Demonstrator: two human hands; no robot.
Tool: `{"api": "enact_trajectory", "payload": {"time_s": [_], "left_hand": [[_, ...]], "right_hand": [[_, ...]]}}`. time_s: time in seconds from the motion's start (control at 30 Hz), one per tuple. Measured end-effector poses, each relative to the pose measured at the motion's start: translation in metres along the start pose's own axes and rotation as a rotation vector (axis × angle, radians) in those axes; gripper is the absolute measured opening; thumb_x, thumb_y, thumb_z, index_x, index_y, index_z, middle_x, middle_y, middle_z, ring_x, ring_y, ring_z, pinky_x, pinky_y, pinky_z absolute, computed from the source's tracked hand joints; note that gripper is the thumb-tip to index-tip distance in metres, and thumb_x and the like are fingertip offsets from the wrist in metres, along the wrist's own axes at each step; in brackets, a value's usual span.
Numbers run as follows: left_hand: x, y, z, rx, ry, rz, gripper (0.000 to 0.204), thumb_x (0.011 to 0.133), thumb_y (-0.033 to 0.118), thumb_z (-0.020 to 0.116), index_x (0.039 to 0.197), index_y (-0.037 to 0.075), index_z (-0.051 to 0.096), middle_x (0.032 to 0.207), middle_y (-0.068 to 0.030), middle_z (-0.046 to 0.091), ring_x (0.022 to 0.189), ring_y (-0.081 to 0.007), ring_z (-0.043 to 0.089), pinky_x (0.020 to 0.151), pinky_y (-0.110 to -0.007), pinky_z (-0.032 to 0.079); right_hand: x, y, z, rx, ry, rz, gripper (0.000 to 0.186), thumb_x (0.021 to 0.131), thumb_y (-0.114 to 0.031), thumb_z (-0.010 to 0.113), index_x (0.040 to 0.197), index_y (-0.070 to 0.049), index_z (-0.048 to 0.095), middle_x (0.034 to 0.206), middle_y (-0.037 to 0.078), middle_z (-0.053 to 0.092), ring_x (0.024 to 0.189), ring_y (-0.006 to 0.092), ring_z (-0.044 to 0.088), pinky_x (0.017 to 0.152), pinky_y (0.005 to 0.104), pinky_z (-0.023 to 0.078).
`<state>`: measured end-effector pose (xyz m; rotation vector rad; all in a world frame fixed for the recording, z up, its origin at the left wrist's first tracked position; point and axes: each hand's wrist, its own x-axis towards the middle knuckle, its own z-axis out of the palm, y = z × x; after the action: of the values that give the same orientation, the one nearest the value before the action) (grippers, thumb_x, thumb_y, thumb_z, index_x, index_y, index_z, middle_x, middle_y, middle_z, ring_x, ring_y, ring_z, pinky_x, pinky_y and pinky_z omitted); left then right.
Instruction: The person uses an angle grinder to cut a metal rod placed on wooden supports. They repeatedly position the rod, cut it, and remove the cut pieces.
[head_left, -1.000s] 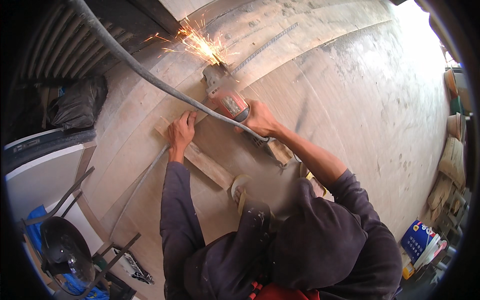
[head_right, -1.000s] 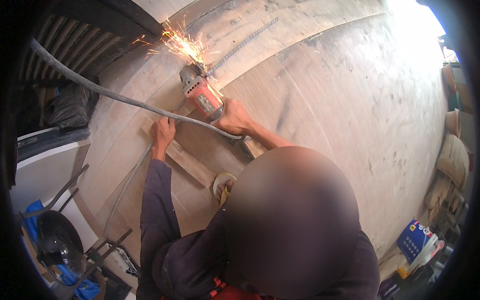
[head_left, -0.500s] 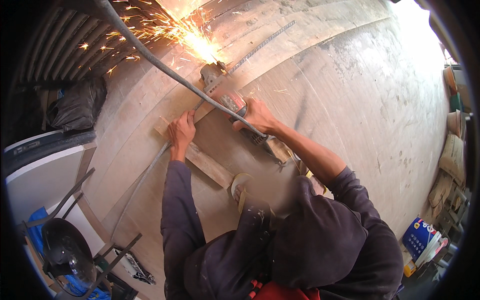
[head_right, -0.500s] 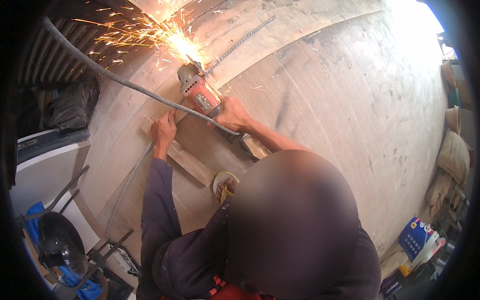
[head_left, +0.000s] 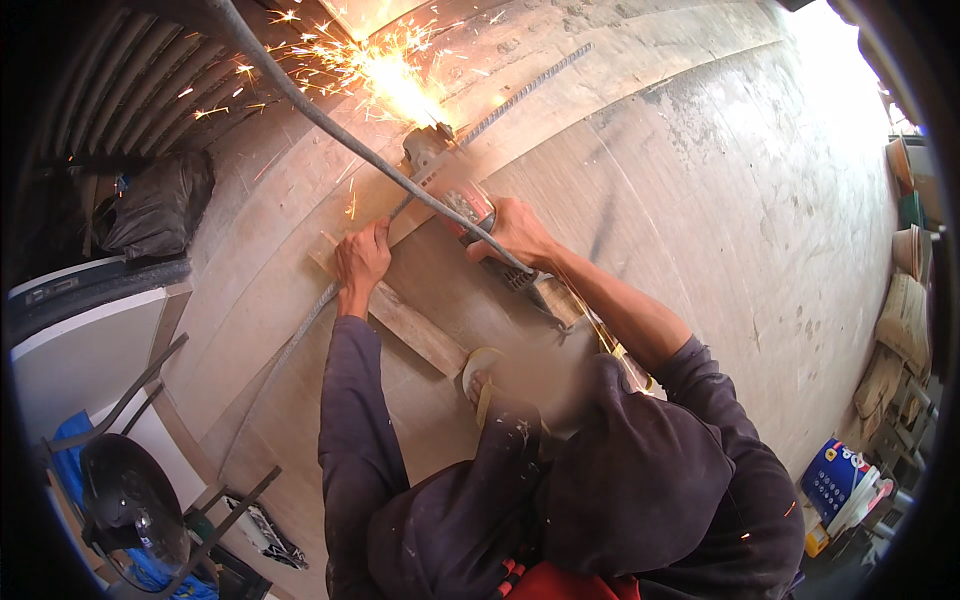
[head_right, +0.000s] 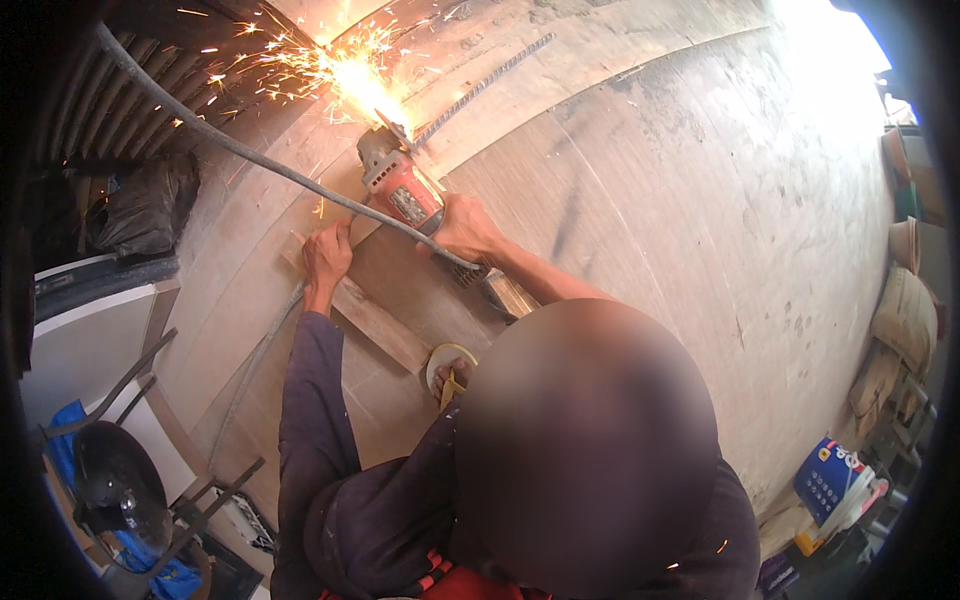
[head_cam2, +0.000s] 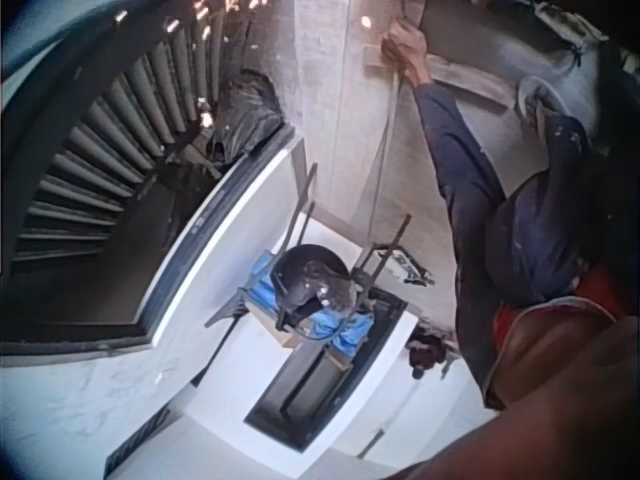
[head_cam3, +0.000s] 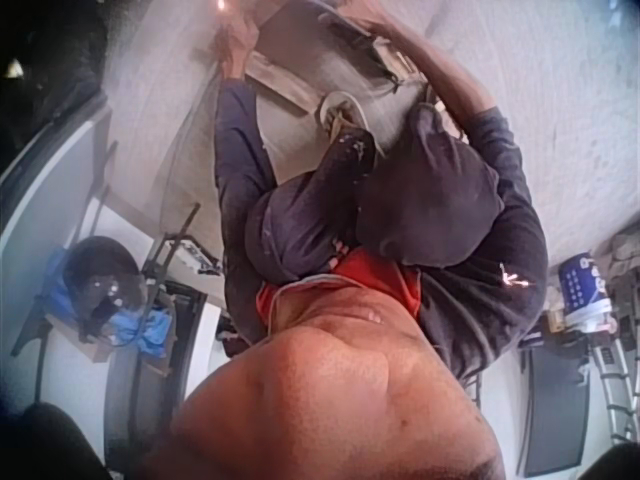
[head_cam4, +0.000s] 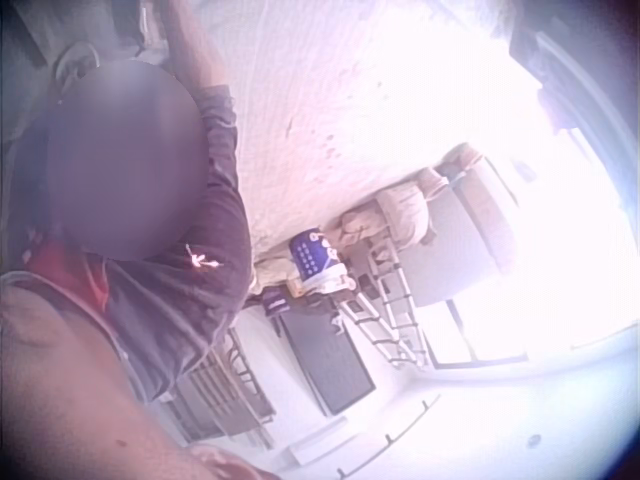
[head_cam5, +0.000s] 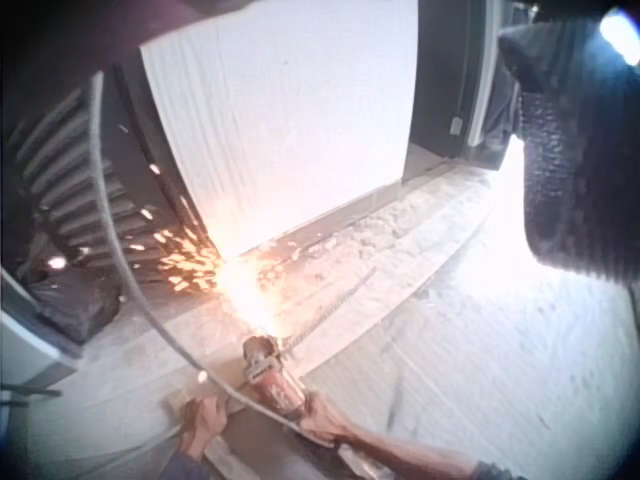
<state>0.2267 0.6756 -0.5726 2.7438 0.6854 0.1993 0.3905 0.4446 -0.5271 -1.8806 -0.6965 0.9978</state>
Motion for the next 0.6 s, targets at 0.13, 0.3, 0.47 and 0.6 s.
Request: {"api": "enact_trajectory", "payload": {"time_s": [0.13, 0.3, 0.47, 0.6], "left_hand": [[0.0031, -0.0002, 0.0029, -0.001, -0.028, -0.003, 0.052, 0.100, 0.045, 0.041, 0.082, 0.004, 0.067, 0.069, -0.0258, 0.061, 0.067, -0.0473, 0.061, 0.058, -0.053, 0.046], [0.0024, -0.0034, 0.0036, -0.007, -0.023, -0.011, 0.052, 0.100, 0.046, 0.041, 0.084, 0.005, 0.068, 0.070, -0.0254, 0.062, 0.067, -0.0467, 0.061, 0.058, -0.053, 0.047], [0.0024, -0.0014, 0.0049, -0.012, 0.005, 0.000, 0.051, 0.100, 0.046, 0.041, 0.085, 0.005, 0.069, 0.069, -0.0252, 0.062, 0.067, -0.0458, 0.062, 0.059, -0.053, 0.047], [0.0004, -0.0005, 0.0047, 0.004, 0.006, -0.002, 0.050, 0.100, 0.046, 0.041, 0.087, 0.006, 0.069, 0.068, -0.0250, 0.062, 0.066, -0.0452, 0.062, 0.058, -0.053, 0.047]], "right_hand": [[0.0015, 0.0040, -0.0013, -0.060, 0.017, 0.008, 0.062, 0.053, -0.034, 0.078, 0.095, 0.008, 0.063, 0.083, 0.027, 0.067, 0.078, 0.0358, 0.066, 0.074, 0.0436, 0.052], [-0.0012, -0.0020, -0.0006, 0.022, 0.014, 0.008, 0.063, 0.052, -0.035, 0.078, 0.094, 0.009, 0.063, 0.083, 0.027, 0.067, 0.078, 0.0351, 0.066, 0.074, 0.0430, 0.052], [0.0007, -0.0016, -0.0024, -0.040, 0.008, 0.018, 0.062, 0.053, -0.035, 0.079, 0.094, 0.009, 0.064, 0.084, 0.026, 0.067, 0.078, 0.0340, 0.066, 0.073, 0.0423, 0.052], [0.0005, -0.0027, -0.0012, -0.040, 0.011, 0.052, 0.063, 0.051, -0.036, 0.079, 0.091, 0.009, 0.064, 0.081, 0.024, 0.066, 0.077, 0.0317, 0.066, 0.071, 0.0416, 0.052]]}}
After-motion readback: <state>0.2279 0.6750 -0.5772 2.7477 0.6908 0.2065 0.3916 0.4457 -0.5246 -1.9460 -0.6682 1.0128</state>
